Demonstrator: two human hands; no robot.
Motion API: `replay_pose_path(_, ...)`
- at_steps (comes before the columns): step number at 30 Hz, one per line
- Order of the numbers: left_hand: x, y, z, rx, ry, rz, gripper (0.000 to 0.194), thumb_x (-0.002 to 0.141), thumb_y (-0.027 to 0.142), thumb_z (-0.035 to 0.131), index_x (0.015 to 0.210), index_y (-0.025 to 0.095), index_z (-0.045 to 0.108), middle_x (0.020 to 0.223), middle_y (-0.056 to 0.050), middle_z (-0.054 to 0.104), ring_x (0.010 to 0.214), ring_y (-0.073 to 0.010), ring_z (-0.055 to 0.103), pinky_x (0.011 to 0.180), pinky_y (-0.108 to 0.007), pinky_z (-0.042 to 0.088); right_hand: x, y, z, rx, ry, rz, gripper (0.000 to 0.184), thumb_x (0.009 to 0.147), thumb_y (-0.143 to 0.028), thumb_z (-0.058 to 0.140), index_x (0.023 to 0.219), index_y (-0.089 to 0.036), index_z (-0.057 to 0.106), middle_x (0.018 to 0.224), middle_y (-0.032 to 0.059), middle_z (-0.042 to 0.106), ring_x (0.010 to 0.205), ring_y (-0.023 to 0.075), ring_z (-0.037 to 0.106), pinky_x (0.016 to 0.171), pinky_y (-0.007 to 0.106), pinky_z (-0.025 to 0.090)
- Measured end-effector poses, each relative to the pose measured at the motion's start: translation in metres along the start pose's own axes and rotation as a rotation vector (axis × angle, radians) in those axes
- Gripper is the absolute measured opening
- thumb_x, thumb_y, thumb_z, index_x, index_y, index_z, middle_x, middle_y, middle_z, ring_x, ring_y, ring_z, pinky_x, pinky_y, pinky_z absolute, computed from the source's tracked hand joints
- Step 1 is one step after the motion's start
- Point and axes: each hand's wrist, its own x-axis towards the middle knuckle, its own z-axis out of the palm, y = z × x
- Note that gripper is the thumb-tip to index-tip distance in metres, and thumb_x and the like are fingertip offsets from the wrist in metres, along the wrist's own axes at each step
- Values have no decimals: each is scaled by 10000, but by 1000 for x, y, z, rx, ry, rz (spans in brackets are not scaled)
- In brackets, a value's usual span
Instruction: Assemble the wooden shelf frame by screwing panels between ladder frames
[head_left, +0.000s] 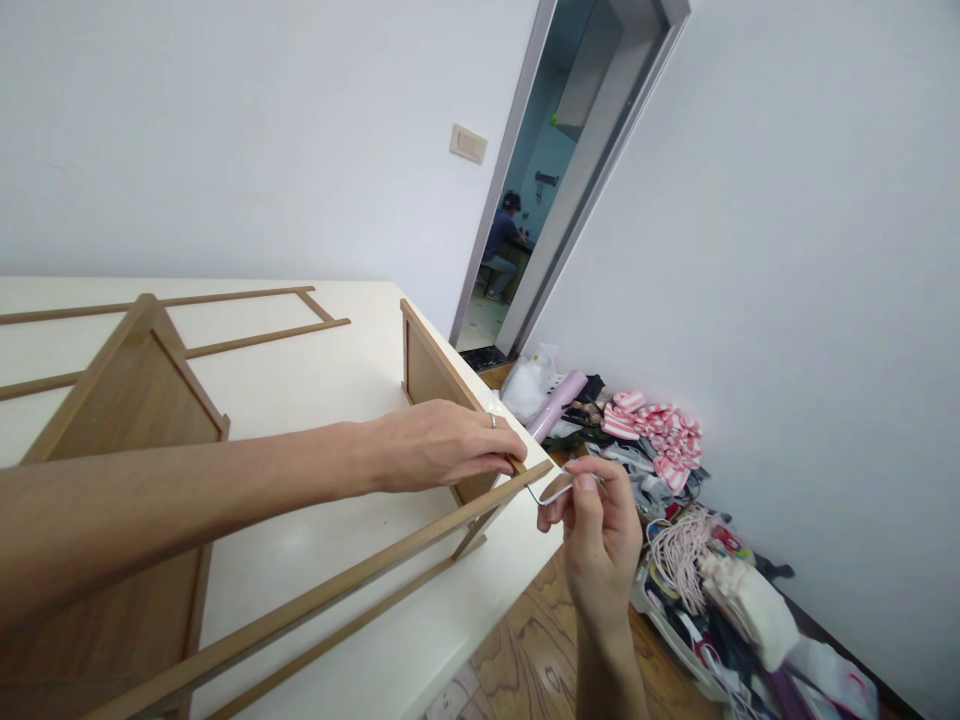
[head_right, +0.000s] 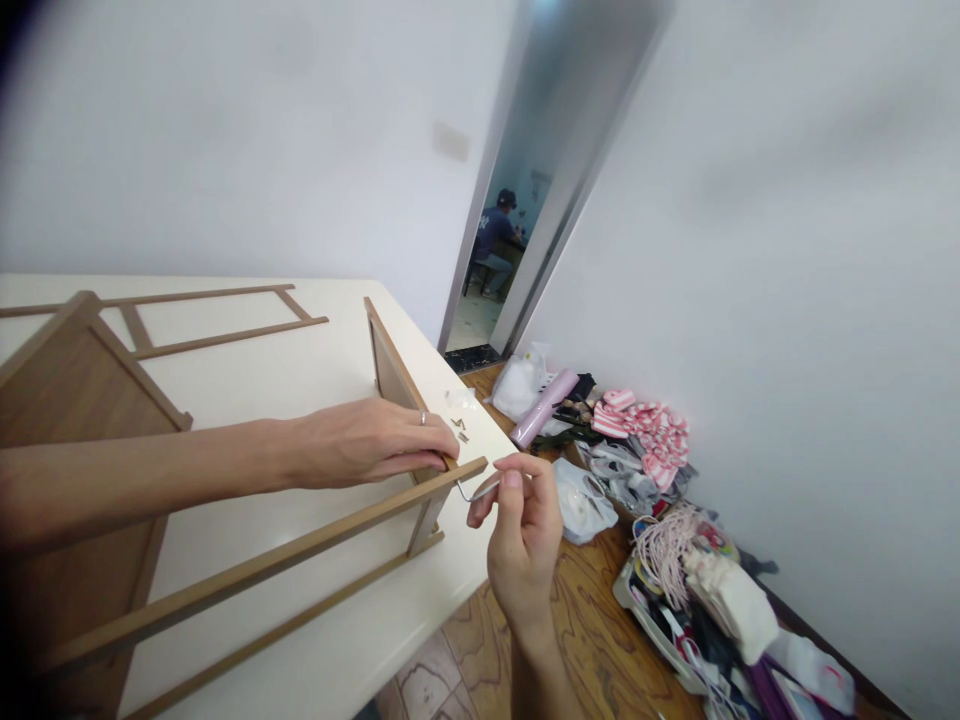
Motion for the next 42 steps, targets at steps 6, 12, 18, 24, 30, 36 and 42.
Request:
replay_pose_path(6, 0, 0, 0, 5, -7, -4, 233, 1118, 272, 457, 1211, 208, 661, 1104, -53, 770, 940, -178, 722, 786, -250, 489, -2, 6, 0, 104, -13, 18, 147, 1078, -359, 544, 1014, -230, 578, 584, -90, 572, 440, 88, 545, 458, 187, 484)
replay_pose_path(12, 0, 2, -2, -47, 3, -11, 225, 1108, 259, 466, 1196, 220, 670, 1111, -48, 771, 945, -178, 724, 802, -254, 502, -1, 10, -9, -152, -37, -72, 149, 1104, -325, 496, 1103, -224, 605, 654, -65, 599, 514, 105, 608, 523, 224, 527)
replay_pose_path(18, 0, 2, -1, -58, -8, -29, 216, 1107, 258, 474, 1195, 217, 667, 1121, -43, 764, 951, -174, 718, 812, -244, 493, 10, 18, -38, -599, -207, -505, 286, 1059, -374, 611, 1302, -225, 587, 880, 21, 682, 695, 152, 657, 645, 298, 585)
replay_pose_path(24, 0, 0, 0, -49, -15, -24, 226, 1115, 265, 462, 1209, 217, 662, 1133, -40, 762, 977, -171, 715, 834, -240, 483, 16, 22, -43, -697, -195, -670, 449, 983, -419, 741, 1341, -202, 579, 849, 21, 676, 684, 162, 650, 641, 291, 575)
replay_pose_path(30, -1, 0, -1, -60, -10, -13, 220, 1110, 246, 473, 1206, 205, 668, 1140, -42, 763, 966, -166, 716, 821, -242, 482, 14, 25, -38, -708, -94, -748, 459, 970, -404, 753, 1356, -200, 611, 860, 40, 702, 669, 168, 652, 639, 289, 577)
replay_pose_path(36, 0, 0, 0, -51, 3, -2, 222, 1107, 239, 478, 1203, 206, 676, 1149, -41, 767, 954, -165, 721, 816, -246, 487, 12, 26, -37, -731, -68, -730, 432, 977, -429, 744, 1329, -208, 625, 829, 33, 703, 658, 168, 661, 633, 287, 584)
replay_pose_path(42, -1, 0, 0, -54, -8, -20, 223, 1109, 245, 478, 1206, 205, 675, 1163, -40, 764, 965, -167, 720, 826, -238, 482, 10, 26, -35, -725, -58, -698, 366, 978, -424, 739, 1260, -206, 657, 777, 19, 692, 627, 160, 649, 616, 275, 572)
